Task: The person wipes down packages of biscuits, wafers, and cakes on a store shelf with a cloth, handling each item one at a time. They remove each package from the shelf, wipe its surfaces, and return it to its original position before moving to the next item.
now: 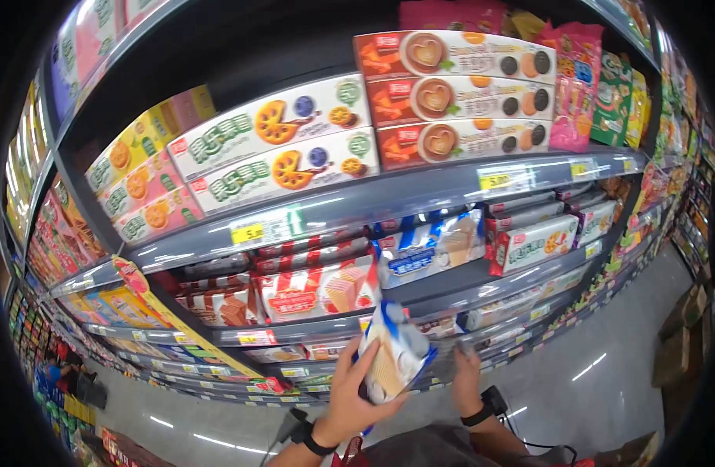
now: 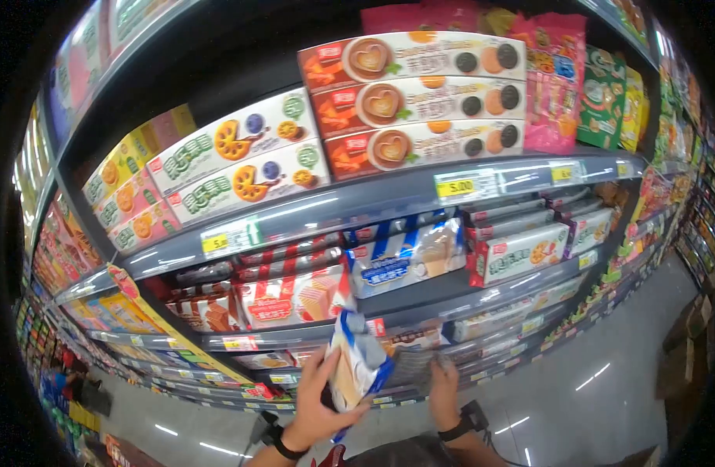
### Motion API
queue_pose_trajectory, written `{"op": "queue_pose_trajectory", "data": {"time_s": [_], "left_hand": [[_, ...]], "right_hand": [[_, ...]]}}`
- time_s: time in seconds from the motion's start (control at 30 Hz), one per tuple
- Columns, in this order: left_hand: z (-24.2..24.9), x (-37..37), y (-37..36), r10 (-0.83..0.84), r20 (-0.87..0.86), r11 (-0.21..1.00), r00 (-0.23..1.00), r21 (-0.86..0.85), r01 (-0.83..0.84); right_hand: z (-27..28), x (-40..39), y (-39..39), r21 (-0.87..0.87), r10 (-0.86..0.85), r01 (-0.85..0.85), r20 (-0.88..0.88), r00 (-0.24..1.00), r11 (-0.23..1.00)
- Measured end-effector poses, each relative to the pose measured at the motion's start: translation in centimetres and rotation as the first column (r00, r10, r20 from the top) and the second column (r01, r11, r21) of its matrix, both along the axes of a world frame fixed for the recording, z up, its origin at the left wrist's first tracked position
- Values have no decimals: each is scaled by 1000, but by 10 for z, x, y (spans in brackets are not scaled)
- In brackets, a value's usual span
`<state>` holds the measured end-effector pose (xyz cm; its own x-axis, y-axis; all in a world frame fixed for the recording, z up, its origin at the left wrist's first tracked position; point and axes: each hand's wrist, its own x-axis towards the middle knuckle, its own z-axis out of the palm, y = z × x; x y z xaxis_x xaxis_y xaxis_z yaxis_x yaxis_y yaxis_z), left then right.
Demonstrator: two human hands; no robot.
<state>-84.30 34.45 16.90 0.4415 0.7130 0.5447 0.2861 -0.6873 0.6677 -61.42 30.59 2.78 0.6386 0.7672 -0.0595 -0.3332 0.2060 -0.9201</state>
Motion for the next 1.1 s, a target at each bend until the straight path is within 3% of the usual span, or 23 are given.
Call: {"op": "queue_pose_trajectory", "data": {"time_s": [0.03, 0.13, 0.33, 0.4, 0.5, 0.63, 0.73, 0.97, 1.1], "left_hand": [[23, 15, 9, -51, 2, 998, 999, 22, 51], [83, 67, 33, -55, -175, 920, 983, 374, 118], [114, 151, 65, 45, -345, 766, 938, 614, 189], [105, 169, 77, 102, -408, 738, 907, 643, 206], [89, 185, 97, 219, -494, 695, 842, 684, 221], [64, 193, 111, 326, -577, 697, 749, 682, 223], [60, 191, 108, 303, -577, 750, 758, 635, 184], [58, 188, 112, 379, -598, 750, 706, 645, 144], [48, 190, 113, 312, -564, 748, 765, 642, 168]], "right_hand": [[-4, 3, -5, -4, 0, 0, 60, 998, 1000], [-14, 15, -20, -21, 0, 4, 199, 980, 1000], [-9, 62, -65, -47, -70, 85, 258, 963, 995], [-29, 83, -77, -47, -118, 130, 193, 974, 990], [-18, 107, -94, -72, -125, 131, 79, 989, 989], [-4, 134, -103, -107, -149, 154, 55, 987, 982], [-14, 158, -106, -137, -129, 141, 93, 987, 981], [-33, 190, -93, -167, -50, 69, 112, 992, 984], [-25, 196, -87, -147, 10, 4, 94, 996, 989]]}}
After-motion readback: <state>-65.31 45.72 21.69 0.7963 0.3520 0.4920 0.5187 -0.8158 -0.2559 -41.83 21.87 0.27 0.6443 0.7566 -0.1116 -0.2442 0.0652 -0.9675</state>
